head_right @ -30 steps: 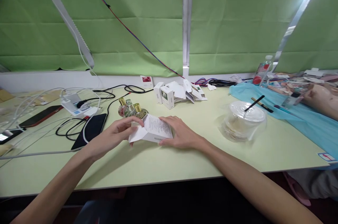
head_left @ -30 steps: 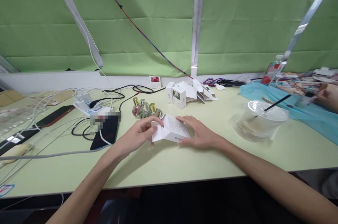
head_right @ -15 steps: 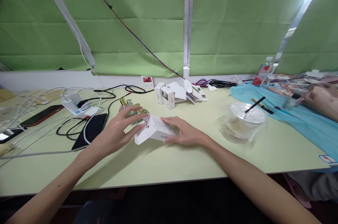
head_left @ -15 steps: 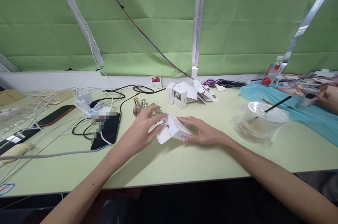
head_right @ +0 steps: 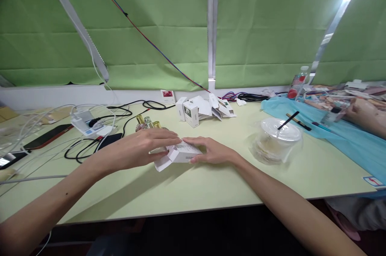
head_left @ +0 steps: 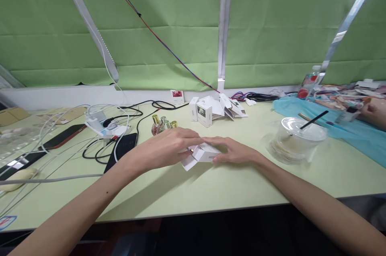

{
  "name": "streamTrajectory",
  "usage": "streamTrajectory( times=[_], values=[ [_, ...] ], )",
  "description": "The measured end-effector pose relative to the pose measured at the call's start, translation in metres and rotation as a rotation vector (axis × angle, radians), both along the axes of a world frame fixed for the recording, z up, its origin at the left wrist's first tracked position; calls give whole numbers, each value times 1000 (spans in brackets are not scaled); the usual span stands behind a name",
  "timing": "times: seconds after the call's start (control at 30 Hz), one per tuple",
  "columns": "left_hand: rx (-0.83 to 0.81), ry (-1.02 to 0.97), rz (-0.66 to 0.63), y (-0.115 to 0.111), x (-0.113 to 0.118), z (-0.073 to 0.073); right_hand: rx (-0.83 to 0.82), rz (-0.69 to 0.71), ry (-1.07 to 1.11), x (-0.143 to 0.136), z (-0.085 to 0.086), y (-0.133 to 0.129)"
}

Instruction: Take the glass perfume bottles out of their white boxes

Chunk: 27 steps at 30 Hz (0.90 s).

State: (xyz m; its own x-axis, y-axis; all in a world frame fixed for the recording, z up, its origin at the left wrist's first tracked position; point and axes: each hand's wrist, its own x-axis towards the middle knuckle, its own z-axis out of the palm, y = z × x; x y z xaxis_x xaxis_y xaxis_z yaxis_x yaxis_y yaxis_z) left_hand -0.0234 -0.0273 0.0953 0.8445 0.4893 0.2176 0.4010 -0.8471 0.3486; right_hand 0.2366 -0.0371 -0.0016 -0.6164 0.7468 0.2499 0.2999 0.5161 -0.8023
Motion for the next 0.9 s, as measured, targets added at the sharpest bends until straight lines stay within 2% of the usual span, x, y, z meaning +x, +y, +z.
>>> streamTrajectory(
  times=[0.27,0.47,0.6,0.7,0.8,0.9],
  values=[
    [-14,74,-55,3,0,-8,-120,61,69,3,-1,4],
    [16,41,1,0,-8,-21,-130,29,97,3,-2,6],
    [-174,-160,124,-6,-6,-41,-111,-129,154,3,-1,8],
    [-452,-367,278,-10,-2,-57,-164,-241,205,3,-3,11],
    [-648,-498,375,-11,-1,-68,-233,-208,247,4,-7,14],
    [-758,-560,420,-12,-3,-73,-214,-154,261,5,-8,15]
  ],
)
